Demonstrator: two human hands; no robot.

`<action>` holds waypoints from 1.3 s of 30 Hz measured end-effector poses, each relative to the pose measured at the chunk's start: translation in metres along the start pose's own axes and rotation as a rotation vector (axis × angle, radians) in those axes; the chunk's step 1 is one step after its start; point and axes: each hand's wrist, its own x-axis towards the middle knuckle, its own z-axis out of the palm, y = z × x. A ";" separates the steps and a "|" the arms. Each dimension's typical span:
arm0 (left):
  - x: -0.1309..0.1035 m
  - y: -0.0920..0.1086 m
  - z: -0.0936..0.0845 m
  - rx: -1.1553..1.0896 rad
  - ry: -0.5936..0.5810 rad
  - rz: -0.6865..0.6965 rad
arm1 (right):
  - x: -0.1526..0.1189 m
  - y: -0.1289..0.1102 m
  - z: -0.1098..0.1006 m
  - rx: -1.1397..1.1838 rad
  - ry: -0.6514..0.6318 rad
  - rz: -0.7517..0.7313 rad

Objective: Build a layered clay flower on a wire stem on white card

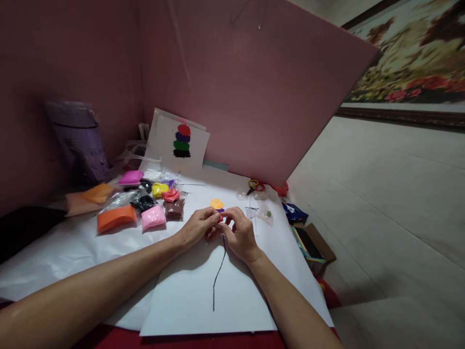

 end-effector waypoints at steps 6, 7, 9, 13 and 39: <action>-0.001 0.002 0.001 0.012 -0.006 -0.008 | 0.000 0.001 -0.001 -0.018 0.008 -0.015; -0.001 0.002 0.001 0.003 -0.013 -0.011 | 0.000 0.001 -0.001 -0.017 0.008 -0.015; 0.000 0.002 0.001 -0.005 -0.012 -0.014 | 0.000 0.000 -0.001 -0.011 0.008 -0.014; 0.000 0.001 0.001 0.022 0.010 -0.007 | 0.000 0.000 -0.001 -0.005 0.019 -0.014; -0.001 0.001 0.001 0.023 -0.008 -0.003 | 0.000 0.000 0.000 -0.019 0.015 -0.011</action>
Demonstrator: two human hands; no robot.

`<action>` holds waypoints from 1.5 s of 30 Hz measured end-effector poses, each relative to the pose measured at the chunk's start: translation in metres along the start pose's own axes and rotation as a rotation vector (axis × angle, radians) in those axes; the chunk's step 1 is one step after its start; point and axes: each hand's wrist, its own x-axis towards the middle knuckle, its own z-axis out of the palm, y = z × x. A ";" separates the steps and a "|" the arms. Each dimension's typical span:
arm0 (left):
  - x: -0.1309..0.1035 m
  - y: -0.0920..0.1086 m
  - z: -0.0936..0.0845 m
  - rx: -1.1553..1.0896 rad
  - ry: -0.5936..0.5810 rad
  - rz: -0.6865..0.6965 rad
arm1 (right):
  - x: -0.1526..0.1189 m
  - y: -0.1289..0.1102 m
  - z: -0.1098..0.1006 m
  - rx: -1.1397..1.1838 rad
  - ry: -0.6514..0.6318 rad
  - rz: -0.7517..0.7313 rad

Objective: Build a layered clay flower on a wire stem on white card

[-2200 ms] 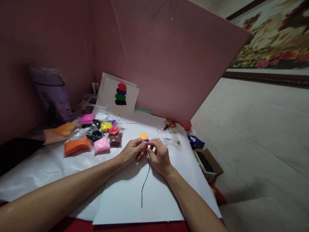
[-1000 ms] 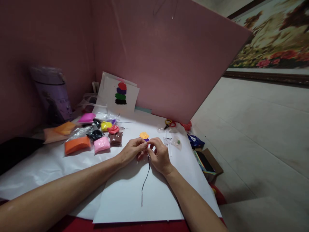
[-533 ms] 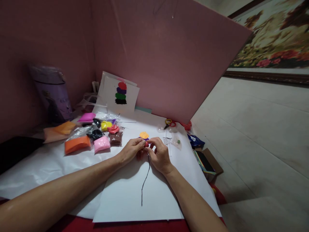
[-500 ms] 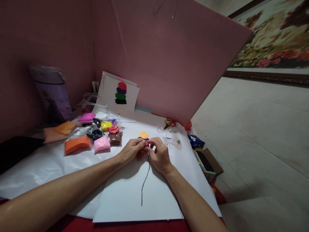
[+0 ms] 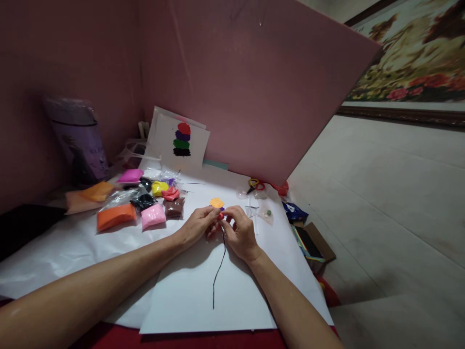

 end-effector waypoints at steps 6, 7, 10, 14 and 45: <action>0.000 0.002 0.001 -0.006 0.002 -0.001 | 0.000 0.000 0.000 -0.003 -0.016 0.010; 0.000 0.003 0.001 0.004 0.004 0.002 | 0.000 0.000 0.000 -0.006 -0.019 0.013; 0.000 0.004 0.001 0.022 0.007 0.002 | 0.000 0.000 -0.001 -0.017 -0.023 0.017; 0.000 0.005 0.002 0.035 0.009 -0.003 | 0.000 -0.001 -0.001 -0.014 -0.030 0.024; 0.001 0.002 0.003 0.021 0.150 -0.012 | 0.000 0.000 0.000 -0.045 0.015 0.064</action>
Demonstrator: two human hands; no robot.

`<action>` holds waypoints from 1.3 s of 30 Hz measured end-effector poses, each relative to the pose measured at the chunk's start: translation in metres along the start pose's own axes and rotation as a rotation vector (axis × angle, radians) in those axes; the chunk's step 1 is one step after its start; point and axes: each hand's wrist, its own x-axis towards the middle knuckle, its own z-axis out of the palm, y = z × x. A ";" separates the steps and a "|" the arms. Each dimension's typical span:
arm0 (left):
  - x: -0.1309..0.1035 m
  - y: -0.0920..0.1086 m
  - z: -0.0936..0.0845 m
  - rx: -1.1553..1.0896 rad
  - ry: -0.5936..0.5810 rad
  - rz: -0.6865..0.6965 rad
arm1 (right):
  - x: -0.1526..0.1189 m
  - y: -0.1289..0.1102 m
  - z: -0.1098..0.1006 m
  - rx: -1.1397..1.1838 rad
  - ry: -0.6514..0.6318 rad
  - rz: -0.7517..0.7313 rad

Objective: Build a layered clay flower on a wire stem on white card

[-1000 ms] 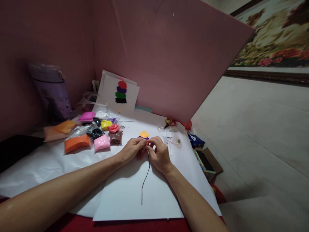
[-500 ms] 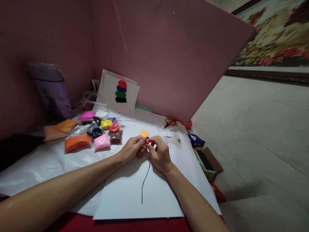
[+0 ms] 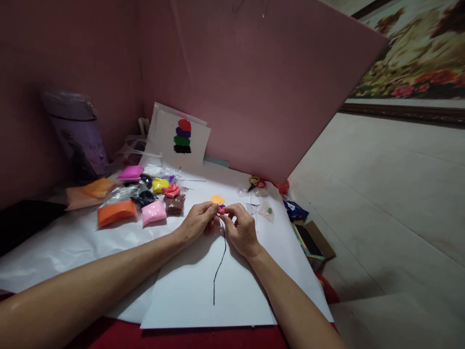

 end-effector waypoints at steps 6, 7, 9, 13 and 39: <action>0.000 0.000 0.000 -0.004 0.058 0.000 | 0.000 0.002 0.000 -0.012 0.019 0.049; 0.000 0.000 0.000 -0.003 0.066 0.002 | 0.000 0.002 0.000 -0.016 0.018 0.054; 0.001 -0.002 0.000 -0.002 0.088 0.009 | 0.000 0.003 0.000 -0.029 0.006 0.062; 0.002 -0.005 -0.001 0.003 0.140 0.020 | 0.000 0.005 0.001 -0.052 -0.048 0.081; 0.007 -0.011 -0.003 0.003 0.312 0.014 | 0.001 0.008 0.008 0.210 0.013 0.329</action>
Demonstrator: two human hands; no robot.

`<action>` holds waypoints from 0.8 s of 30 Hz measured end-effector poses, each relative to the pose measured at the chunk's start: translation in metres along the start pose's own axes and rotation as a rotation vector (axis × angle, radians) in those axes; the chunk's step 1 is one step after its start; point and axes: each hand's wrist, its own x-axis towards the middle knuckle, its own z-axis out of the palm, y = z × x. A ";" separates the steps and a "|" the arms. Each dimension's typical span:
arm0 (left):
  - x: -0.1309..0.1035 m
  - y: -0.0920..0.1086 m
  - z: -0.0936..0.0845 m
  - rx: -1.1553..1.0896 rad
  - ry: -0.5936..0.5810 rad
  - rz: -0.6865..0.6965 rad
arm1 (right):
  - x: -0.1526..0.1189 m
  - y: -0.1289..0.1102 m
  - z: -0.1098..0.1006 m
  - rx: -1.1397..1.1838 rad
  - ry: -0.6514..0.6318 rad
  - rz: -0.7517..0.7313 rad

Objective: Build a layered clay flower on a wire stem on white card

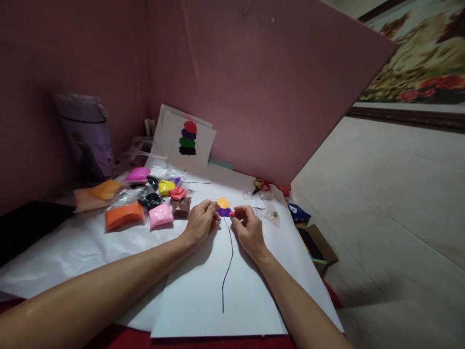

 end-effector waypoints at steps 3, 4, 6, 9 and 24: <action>0.000 -0.001 0.000 0.004 0.000 0.001 | 0.001 -0.002 0.000 -0.050 -0.041 -0.032; 0.000 -0.001 0.000 0.007 0.001 0.001 | 0.001 -0.003 0.000 -0.079 -0.059 -0.052; 0.001 -0.003 -0.001 0.014 0.002 0.000 | 0.003 -0.003 0.000 -0.122 -0.080 -0.080; 0.002 -0.004 -0.001 0.025 0.005 -0.003 | 0.004 -0.002 0.001 -0.136 -0.084 -0.070; 0.001 -0.002 -0.001 0.033 0.003 -0.019 | 0.005 0.002 0.003 -0.141 -0.105 -0.051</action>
